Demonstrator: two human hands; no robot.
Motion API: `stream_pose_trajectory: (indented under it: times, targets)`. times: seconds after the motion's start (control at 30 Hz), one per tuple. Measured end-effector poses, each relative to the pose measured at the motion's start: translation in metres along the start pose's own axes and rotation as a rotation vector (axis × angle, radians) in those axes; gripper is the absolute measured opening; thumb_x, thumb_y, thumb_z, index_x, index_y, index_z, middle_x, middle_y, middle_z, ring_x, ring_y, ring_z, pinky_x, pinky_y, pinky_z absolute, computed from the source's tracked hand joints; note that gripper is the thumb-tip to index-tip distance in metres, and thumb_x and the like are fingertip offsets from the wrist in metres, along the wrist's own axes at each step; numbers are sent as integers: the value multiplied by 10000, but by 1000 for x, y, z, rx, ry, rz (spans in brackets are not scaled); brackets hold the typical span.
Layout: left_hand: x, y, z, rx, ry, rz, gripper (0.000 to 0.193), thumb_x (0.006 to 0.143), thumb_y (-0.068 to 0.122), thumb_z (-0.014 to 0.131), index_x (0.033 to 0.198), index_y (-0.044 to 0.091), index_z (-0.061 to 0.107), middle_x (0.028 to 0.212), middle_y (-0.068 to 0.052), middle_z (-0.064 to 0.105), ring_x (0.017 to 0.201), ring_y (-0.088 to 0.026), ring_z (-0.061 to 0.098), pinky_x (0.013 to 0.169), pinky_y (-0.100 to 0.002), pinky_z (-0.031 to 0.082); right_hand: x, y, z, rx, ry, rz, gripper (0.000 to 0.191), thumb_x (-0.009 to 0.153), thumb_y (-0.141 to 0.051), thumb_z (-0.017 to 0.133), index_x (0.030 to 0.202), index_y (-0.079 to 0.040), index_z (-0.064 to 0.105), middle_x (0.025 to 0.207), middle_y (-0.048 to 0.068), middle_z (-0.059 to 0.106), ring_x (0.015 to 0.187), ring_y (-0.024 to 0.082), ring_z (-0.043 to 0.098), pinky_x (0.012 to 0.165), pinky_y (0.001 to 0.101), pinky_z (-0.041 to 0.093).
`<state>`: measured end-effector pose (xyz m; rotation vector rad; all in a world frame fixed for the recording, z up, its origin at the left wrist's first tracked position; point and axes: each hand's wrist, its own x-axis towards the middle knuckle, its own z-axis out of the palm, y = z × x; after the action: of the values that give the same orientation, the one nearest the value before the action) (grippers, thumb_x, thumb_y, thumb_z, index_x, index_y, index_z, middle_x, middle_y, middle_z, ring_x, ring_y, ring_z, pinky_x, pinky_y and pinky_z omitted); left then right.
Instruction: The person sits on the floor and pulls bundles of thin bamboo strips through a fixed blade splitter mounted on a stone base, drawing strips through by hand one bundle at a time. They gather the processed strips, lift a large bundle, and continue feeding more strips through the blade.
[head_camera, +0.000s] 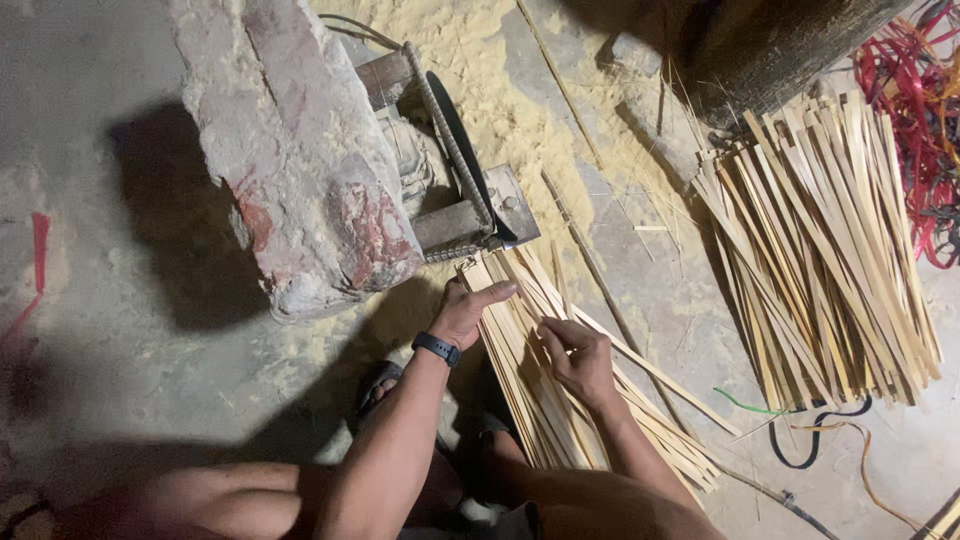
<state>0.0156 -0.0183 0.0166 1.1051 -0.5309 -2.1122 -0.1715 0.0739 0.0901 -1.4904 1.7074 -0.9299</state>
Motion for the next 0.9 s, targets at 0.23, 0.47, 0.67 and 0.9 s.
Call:
stream_pose_trajectory:
  times: [0.23,0.47,0.67,0.9]
  targets:
    - [19,-24,-19,-59,-21,-77,667,787,291,801,1313,-94,663,1434,-213,622,1408,-283,479,1221,-398,263,19,1,9,-213,159,-188,158,899,-28,727,1050,11,750,816,137,719,599,198,706,527,333,547]
    - [37,-44,-29,105,260,-3,825,737,222,906,1318,-184,485,1353,-289,592,1426,-347,486,1249,-452,239,67,-14,33,-222,127,-290,219,828,-33,770,1043,-17,730,841,140,699,674,265,690,596,381,557]
    - [23,-27,-15,114,153,32,627,704,264,873,1098,-192,698,1329,-339,679,1401,-352,539,1230,-439,252,21,-10,2,-397,172,-358,239,807,-61,747,1046,-55,758,858,125,728,729,233,696,629,348,587]
    - [26,-28,-8,86,265,-56,892,717,243,873,1368,-226,481,1576,-230,309,1474,-308,365,1234,-452,217,24,7,15,-251,48,-78,186,936,-28,648,1085,-34,759,786,115,711,540,191,659,497,352,558]
